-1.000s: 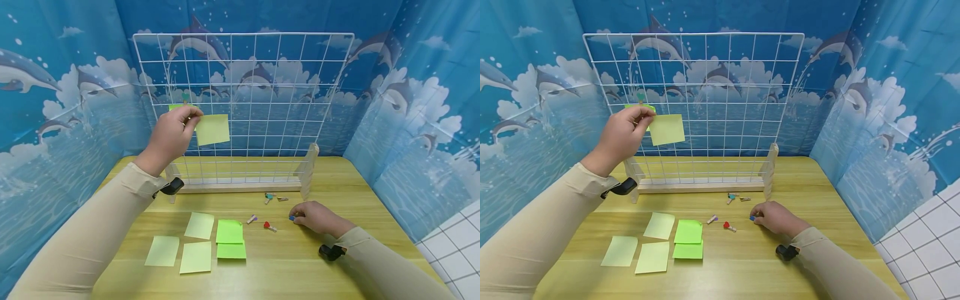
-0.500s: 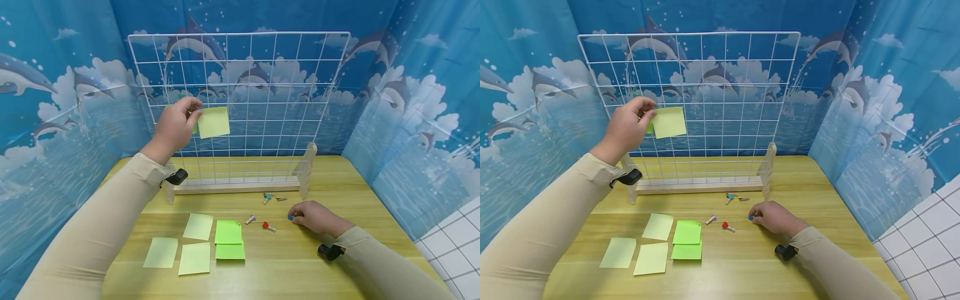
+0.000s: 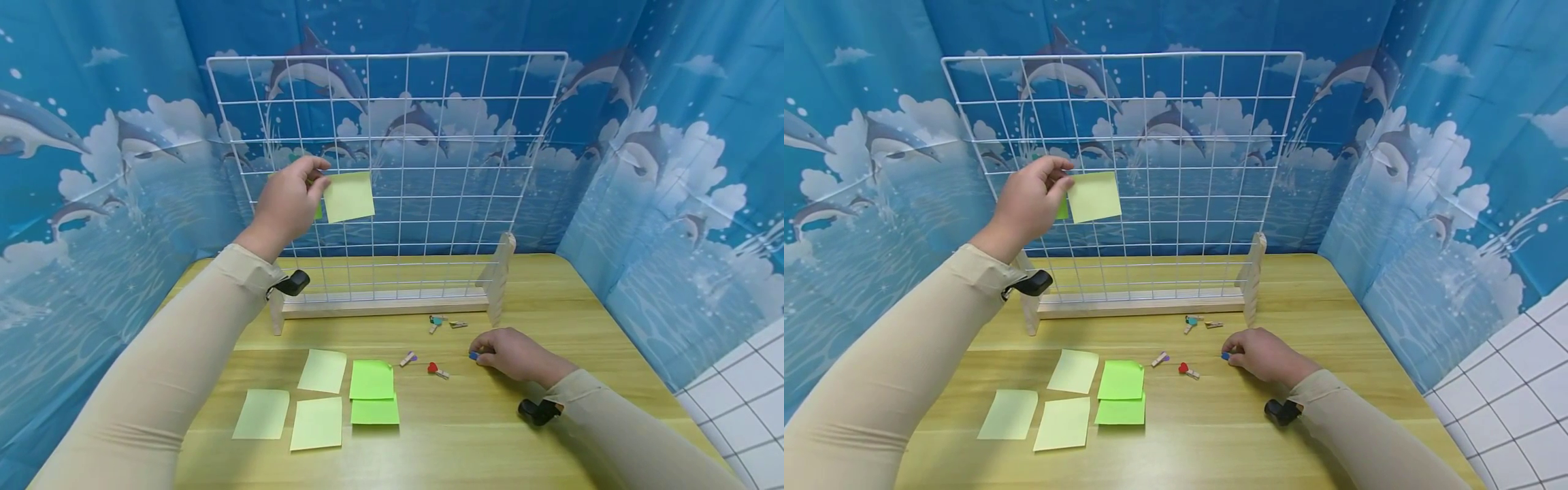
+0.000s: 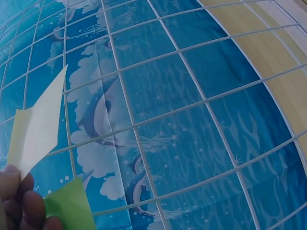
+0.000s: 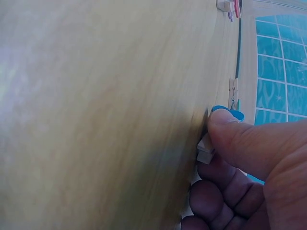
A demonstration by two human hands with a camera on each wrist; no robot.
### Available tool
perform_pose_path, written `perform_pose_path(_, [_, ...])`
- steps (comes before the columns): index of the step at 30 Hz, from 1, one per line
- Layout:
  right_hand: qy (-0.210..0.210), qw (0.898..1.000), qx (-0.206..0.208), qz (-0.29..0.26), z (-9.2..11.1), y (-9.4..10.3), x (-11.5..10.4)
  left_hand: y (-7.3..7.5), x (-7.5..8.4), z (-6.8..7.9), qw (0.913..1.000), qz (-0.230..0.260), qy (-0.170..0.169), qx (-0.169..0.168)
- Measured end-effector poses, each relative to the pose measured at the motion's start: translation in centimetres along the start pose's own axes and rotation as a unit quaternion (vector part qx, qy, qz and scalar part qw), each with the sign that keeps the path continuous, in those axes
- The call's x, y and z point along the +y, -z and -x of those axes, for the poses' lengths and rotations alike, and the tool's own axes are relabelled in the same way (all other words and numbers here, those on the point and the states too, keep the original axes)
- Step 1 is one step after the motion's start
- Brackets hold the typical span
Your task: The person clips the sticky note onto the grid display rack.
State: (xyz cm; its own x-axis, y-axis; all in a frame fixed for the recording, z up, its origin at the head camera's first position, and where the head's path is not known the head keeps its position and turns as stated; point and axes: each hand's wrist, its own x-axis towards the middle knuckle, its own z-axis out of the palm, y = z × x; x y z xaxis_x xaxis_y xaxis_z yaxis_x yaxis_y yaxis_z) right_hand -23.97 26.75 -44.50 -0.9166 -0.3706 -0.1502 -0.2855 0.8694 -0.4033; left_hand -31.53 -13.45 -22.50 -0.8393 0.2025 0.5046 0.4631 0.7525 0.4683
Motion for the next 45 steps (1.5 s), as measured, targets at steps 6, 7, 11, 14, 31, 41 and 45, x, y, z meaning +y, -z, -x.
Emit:
perform_pose_path(6, [-0.006, 1.000, -0.002, 0.001, 0.0, -0.1, -0.1, -0.1, -0.1, 0.0, 0.9999, 0.012, -0.003, 0.011])
perform_pose_path(7, [-0.006, 1.000, -0.002, 0.001, 0.0, -0.1, -0.1, -0.1, -0.2, 0.0, 0.9997, 0.017, -0.006, 0.016])
perform_pose_path(11, [-0.008, 1.000, -0.003, -0.001, 0.0, -0.1, -0.1, 0.1, -0.6, 0.2, 0.9988, 0.036, -0.018, 0.027])
perform_pose_path(14, [-0.011, 1.000, -0.004, -0.001, 0.0, -0.1, -0.1, 0.4, -0.9, 0.3, 0.9991, 0.030, -0.015, 0.024])
perform_pose_path(31, [-0.008, 1.000, -0.003, 0.002, 0.2, 0.0, -0.2, 0.2, -0.6, -0.6, 0.9999, -0.002, 0.010, -0.013])
perform_pose_path(41, [0.004, 1.000, 0.001, 0.000, 0.2, -0.1, 0.0, 0.2, -0.2, -1.1, 0.9980, -0.034, 0.038, -0.037])
perform_pose_path(45, [0.003, 1.000, -0.001, -0.002, 0.3, 0.0, 0.0, 0.2, -0.1, -1.3, 0.9975, -0.040, 0.040, -0.042])
